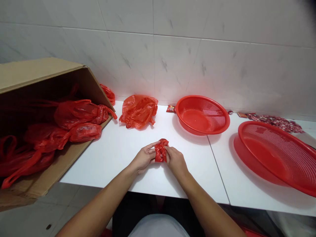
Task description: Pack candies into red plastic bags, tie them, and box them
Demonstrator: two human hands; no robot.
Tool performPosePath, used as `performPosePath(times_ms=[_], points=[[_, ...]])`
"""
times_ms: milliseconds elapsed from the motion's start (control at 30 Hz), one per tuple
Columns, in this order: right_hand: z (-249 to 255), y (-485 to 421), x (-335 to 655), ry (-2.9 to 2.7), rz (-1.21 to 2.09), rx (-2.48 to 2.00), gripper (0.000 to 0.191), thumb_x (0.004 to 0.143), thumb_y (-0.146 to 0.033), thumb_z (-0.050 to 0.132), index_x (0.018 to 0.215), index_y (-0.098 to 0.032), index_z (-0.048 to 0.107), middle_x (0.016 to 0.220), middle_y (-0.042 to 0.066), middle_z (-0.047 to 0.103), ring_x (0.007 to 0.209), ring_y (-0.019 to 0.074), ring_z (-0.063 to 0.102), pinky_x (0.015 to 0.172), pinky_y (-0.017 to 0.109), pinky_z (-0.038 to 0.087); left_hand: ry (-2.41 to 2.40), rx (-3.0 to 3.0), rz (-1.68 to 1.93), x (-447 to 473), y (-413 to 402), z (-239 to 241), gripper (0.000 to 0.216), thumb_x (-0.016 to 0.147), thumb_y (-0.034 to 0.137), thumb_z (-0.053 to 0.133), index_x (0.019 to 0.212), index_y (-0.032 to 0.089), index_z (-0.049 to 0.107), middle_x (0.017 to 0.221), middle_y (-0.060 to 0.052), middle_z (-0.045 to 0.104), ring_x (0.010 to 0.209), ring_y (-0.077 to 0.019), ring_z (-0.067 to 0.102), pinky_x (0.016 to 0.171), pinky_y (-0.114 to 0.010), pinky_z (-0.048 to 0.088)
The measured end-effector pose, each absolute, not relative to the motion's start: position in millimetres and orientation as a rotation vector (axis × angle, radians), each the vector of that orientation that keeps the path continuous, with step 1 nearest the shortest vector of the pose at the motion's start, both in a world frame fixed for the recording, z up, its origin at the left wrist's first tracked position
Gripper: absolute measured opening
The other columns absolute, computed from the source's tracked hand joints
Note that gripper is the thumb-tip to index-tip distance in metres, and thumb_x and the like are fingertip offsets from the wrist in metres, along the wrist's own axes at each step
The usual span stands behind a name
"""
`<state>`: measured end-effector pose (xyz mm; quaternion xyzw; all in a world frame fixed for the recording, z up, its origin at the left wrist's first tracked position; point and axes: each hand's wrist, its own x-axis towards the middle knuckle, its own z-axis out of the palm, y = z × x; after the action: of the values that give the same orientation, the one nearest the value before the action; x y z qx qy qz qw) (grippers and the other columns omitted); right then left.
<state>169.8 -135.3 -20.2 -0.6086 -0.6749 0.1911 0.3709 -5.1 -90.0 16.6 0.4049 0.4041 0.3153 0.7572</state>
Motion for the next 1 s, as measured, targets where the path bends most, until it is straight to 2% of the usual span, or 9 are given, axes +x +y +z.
performPosePath(times_ms=[100, 200, 367, 633, 733, 833, 900, 1000], points=[[-31.2, -138.7, 164.4, -1.729, 0.408, -1.539, 0.038, 0.101, -0.015, 0.048, 0.126, -0.026, 0.074, 0.109, 0.008, 0.075, 0.093, 0.0219, 0.071, 0.085, 0.033, 0.059, 0.920, 0.882, 0.678, -4.9, -91.2, 13.4, 0.091, 0.073, 0.021, 0.095, 0.154, 0.018, 0.055, 0.123, -0.015, 0.080, 0.098, -0.0227, 0.080, 0.087, -0.033, 0.062], [-38.9, -139.4, 158.1, -1.728, 0.339, -1.547, 0.044, 0.099, -0.011, 0.046, 0.133, -0.023, 0.071, 0.115, 0.010, 0.071, 0.093, 0.0218, 0.070, 0.082, 0.032, 0.060, 0.946, 0.886, 0.705, -5.1, -90.2, 9.5, 0.100, 0.071, 0.027, 0.098, 0.158, 0.016, 0.050, 0.122, -0.017, 0.080, 0.105, -0.0261, 0.079, 0.098, -0.039, 0.059], [-43.8, -136.8, 151.0, -1.721, 0.312, -1.622, 0.046, 0.101, -0.012, 0.046, 0.140, -0.022, 0.067, 0.122, 0.013, 0.063, 0.086, 0.0208, 0.067, 0.073, 0.031, 0.057, 0.915, 0.906, 0.706, -6.1, -88.1, 8.3, 0.106, 0.072, 0.031, 0.098, 0.162, 0.019, 0.043, 0.126, -0.017, 0.079, 0.119, -0.0273, 0.075, 0.115, -0.045, 0.048], [-35.9, -142.8, 146.2, -1.826, 0.252, -1.643, 0.054, 0.095, -0.005, 0.038, 0.142, -0.017, 0.061, 0.117, 0.015, 0.064, 0.080, 0.0220, 0.064, 0.068, 0.032, 0.055, 0.922, 0.931, 0.769, 0.3, -93.1, 6.7, 0.107, 0.074, 0.032, 0.097, 0.164, 0.020, 0.038, 0.130, -0.019, 0.076, 0.128, -0.0305, 0.071, 0.120, -0.049, 0.044], [-25.0, -149.6, 147.0, -1.761, 0.265, -1.494, 0.050, 0.096, -0.005, 0.037, 0.136, -0.017, 0.064, 0.111, 0.014, 0.067, 0.089, 0.0229, 0.068, 0.078, 0.034, 0.059, 0.870, 0.914, 0.828, 6.2, -94.4, 6.2, 0.102, 0.077, 0.034, 0.095, 0.162, 0.021, 0.040, 0.129, -0.018, 0.077, 0.130, -0.0304, 0.070, 0.121, -0.048, 0.043], [-13.7, -156.1, 152.5, -1.607, 0.388, -1.347, 0.036, 0.099, -0.013, 0.046, 0.126, -0.019, 0.069, 0.114, 0.012, 0.072, 0.103, 0.0244, 0.071, 0.092, 0.038, 0.059, 0.845, 0.870, 0.868, 10.8, -96.0, 7.2, 0.096, 0.078, 0.035, 0.094, 0.158, 0.019, 0.044, 0.123, -0.017, 0.079, 0.124, -0.0308, 0.073, 0.118, -0.048, 0.046], [-8.5, -157.6, 159.2, -1.485, 0.541, -1.324, 0.026, 0.099, -0.021, 0.054, 0.116, -0.021, 0.074, 0.113, 0.009, 0.076, 0.103, 0.0241, 0.072, 0.094, 0.039, 0.058, 0.851, 0.865, 0.873, 12.0, -97.4, 7.5, 0.094, 0.077, 0.036, 0.094, 0.156, 0.018, 0.047, 0.118, -0.017, 0.081, 0.117, -0.0311, 0.076, 0.115, -0.049, 0.048], [-6.5, -154.2, 170.7, -1.349, 0.779, -1.328, 0.019, 0.097, -0.029, 0.061, 0.101, -0.023, 0.078, 0.103, 0.006, 0.078, 0.093, 0.0219, 0.073, 0.088, 0.036, 0.057, 0.840, 0.912, 0.834, 11.0, -99.8, 6.9, 0.090, 0.077, 0.036, 0.094, 0.154, 0.019, 0.050, 0.115, -0.016, 0.082, 0.113, -0.0309, 0.077, 0.113, -0.049, 0.049]])
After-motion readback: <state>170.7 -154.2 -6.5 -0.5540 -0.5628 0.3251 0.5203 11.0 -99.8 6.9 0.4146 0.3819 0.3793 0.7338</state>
